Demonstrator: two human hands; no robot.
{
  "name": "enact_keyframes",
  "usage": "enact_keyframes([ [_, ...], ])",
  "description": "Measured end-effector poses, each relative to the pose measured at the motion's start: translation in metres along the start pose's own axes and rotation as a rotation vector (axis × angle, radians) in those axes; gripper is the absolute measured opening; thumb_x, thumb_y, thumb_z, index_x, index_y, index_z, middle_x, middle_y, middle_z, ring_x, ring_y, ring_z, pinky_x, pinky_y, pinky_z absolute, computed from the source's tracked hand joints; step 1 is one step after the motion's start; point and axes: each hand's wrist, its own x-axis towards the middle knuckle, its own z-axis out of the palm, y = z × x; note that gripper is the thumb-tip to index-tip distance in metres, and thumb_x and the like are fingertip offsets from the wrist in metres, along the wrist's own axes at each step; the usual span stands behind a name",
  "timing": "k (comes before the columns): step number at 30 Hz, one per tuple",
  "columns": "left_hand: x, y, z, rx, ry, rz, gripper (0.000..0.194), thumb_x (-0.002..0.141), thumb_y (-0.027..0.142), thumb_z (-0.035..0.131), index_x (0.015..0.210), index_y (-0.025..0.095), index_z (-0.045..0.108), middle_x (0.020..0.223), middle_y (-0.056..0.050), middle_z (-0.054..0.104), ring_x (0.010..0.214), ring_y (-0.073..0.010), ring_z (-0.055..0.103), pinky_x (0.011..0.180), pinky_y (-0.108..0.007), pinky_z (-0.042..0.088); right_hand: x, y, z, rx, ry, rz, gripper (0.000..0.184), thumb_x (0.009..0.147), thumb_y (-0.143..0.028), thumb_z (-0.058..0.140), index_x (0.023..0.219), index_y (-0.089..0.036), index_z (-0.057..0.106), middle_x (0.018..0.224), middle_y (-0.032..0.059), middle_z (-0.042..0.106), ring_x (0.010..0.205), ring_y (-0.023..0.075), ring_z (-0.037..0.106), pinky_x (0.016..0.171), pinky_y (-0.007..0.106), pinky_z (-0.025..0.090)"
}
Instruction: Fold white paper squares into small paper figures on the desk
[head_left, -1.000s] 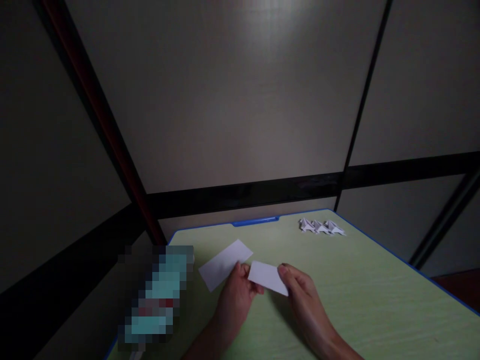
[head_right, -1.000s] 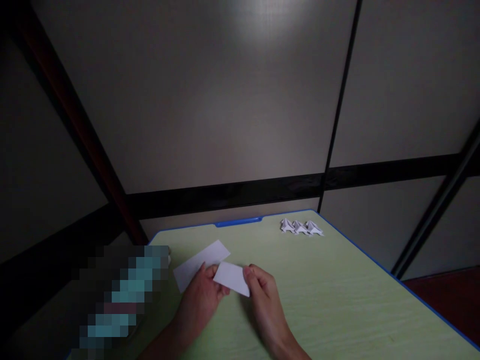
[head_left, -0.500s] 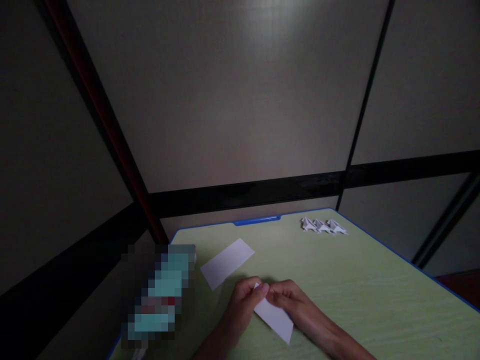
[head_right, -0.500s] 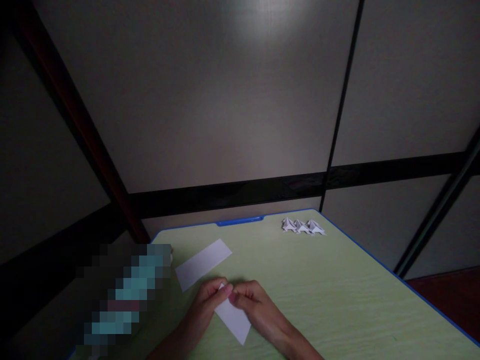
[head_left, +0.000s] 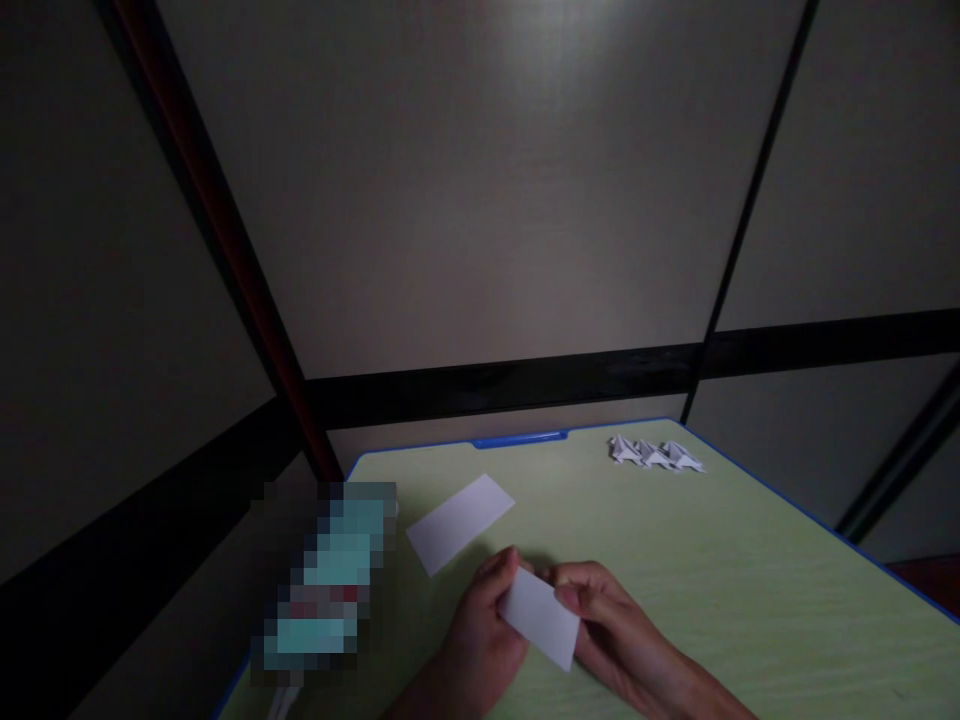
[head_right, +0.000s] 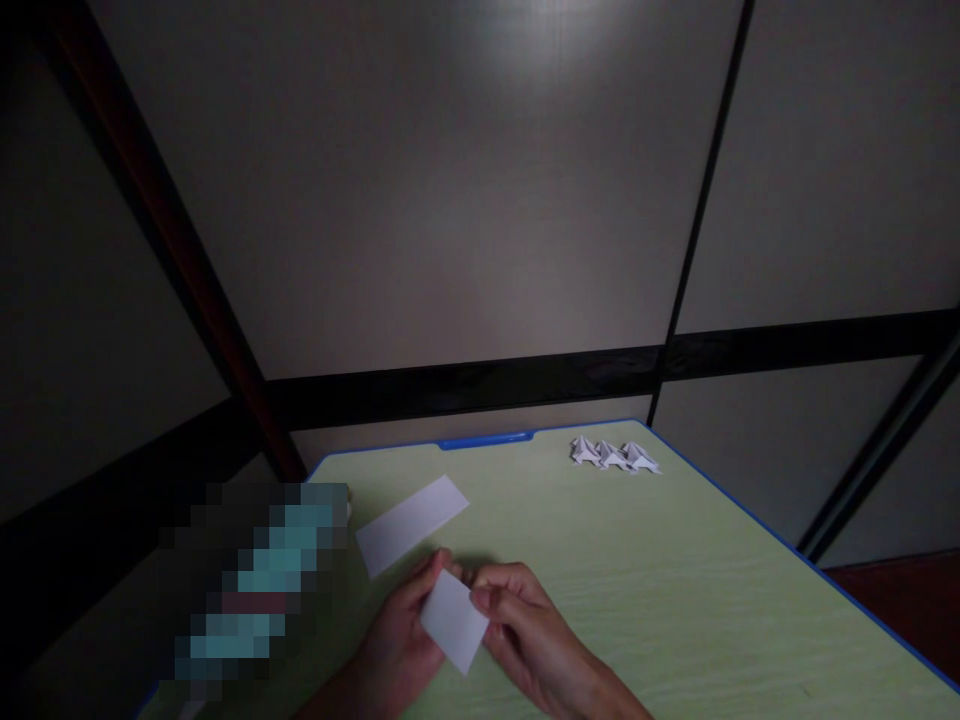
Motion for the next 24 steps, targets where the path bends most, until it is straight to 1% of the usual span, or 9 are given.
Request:
enact_keyframes([
  [2, 0.002, 0.002, -0.002, -0.057, -0.038, -0.016, 0.026, 0.058, 0.023, 0.061, 0.045, 0.015, 0.04, 0.038, 0.007, 0.04, 0.038, -0.0058, 0.04, 0.044, -0.019, 0.032, 0.001, -0.001, 0.002, 0.045, -0.019, -0.043, 0.021, 0.055, -0.019, 0.06, 0.04, -0.013, 0.047, 0.044, -0.003, 0.04, 0.048, 0.0085, 0.036, 0.048, 0.02, 0.028],
  [4, 0.005, 0.006, -0.002, -0.107, -0.015, -0.003, 0.026, 0.067, 0.019, 0.053, 0.045, 0.016, 0.039, 0.036, 0.007, 0.038, 0.035, -0.0053, 0.039, 0.042, -0.019, 0.033, 0.002, -0.001, 0.002, 0.033, -0.022, -0.079, 0.026, 0.057, -0.021, 0.059, 0.038, -0.014, 0.045, 0.042, -0.0035, 0.038, 0.045, 0.008, 0.033, 0.046, 0.02, 0.027],
  [7, 0.007, 0.01, 0.0, -0.138, 0.142, 0.093, 0.017, 0.069, 0.01, 0.049, 0.053, 0.015, 0.044, 0.044, 0.005, 0.047, 0.039, -0.0055, 0.044, 0.044, -0.018, 0.036, 0.004, 0.001, -0.001, -0.101, 0.053, -0.096, 0.029, 0.063, -0.026, 0.056, 0.04, -0.013, 0.045, 0.039, -0.0045, 0.036, 0.04, 0.006, 0.029, 0.041, 0.019, 0.023],
  [9, 0.008, 0.009, -0.001, -0.054, 0.223, 0.206, 0.007, 0.066, 0.01, 0.052, 0.062, 0.014, 0.049, 0.054, 0.003, 0.054, 0.047, -0.0071, 0.049, 0.048, -0.018, 0.038, 0.005, 0.003, -0.004, -0.213, 0.091, -0.113, 0.031, 0.068, -0.033, 0.051, 0.045, -0.012, 0.047, 0.041, -0.0035, 0.039, 0.04, 0.0057, 0.031, 0.041, 0.018, 0.023],
  [10, 0.008, 0.008, -0.002, 0.029, 0.21, 0.262, 0.004, 0.065, 0.013, 0.054, 0.064, 0.014, 0.05, 0.057, 0.003, 0.055, 0.052, -0.0083, 0.051, 0.05, -0.019, 0.039, 0.006, 0.003, -0.005, -0.277, 0.093, -0.118, 0.032, 0.069, -0.036, 0.049, 0.048, -0.012, 0.049, 0.043, -0.0026, 0.042, 0.041, 0.0059, 0.033, 0.041, 0.018, 0.024],
  [13, 0.009, 0.003, -0.008, 0.37, 0.175, 0.376, 0.018, 0.061, 0.025, 0.058, 0.054, 0.014, 0.047, 0.046, 0.006, 0.048, 0.043, -0.007, 0.045, 0.041, -0.017, 0.034, 0.007, 0.005, -0.007, -0.51, 0.085, -0.061, 0.032, 0.066, -0.04, 0.052, 0.053, -0.011, 0.05, 0.044, -0.0029, 0.043, 0.039, 0.0052, 0.034, 0.04, 0.018, 0.024],
  [16, 0.008, 0.001, -0.009, 0.661, 0.046, 0.358, 0.022, 0.062, 0.03, 0.057, 0.052, 0.015, 0.045, 0.041, 0.006, 0.045, 0.038, -0.0073, 0.042, 0.039, -0.018, 0.032, 0.008, 0.005, -0.008, -0.702, 0.147, -0.032, 0.032, 0.063, -0.04, 0.054, 0.048, -0.012, 0.048, 0.041, -0.0046, 0.041, 0.036, 0.0044, 0.032, 0.037, 0.017, 0.023],
  [20, 0.006, 0.002, -0.001, 0.819, -0.105, 0.304, 0.02, 0.061, 0.032, 0.055, 0.055, 0.014, 0.049, 0.043, 0.003, 0.049, 0.041, -0.01, 0.046, 0.042, -0.02, 0.034, 0.009, 0.003, -0.011, -0.779, 0.217, -0.109, 0.034, 0.065, -0.042, 0.051, 0.05, -0.012, 0.047, 0.041, -0.0049, 0.038, 0.037, 0.005, 0.03, 0.036, 0.018, 0.021],
  [24, 0.007, 0.0, -0.001, 0.883, -0.039, 0.335, 0.031, 0.065, 0.04, 0.049, 0.047, 0.014, 0.047, 0.034, 0.004, 0.043, 0.034, -0.0075, 0.038, 0.039, -0.019, 0.028, 0.009, 0.001, -0.011, -0.811, 0.213, -0.179, 0.04, 0.069, -0.046, 0.044, 0.046, -0.013, 0.046, 0.041, -0.0048, 0.035, 0.04, 0.0066, 0.029, 0.04, 0.019, 0.023],
])
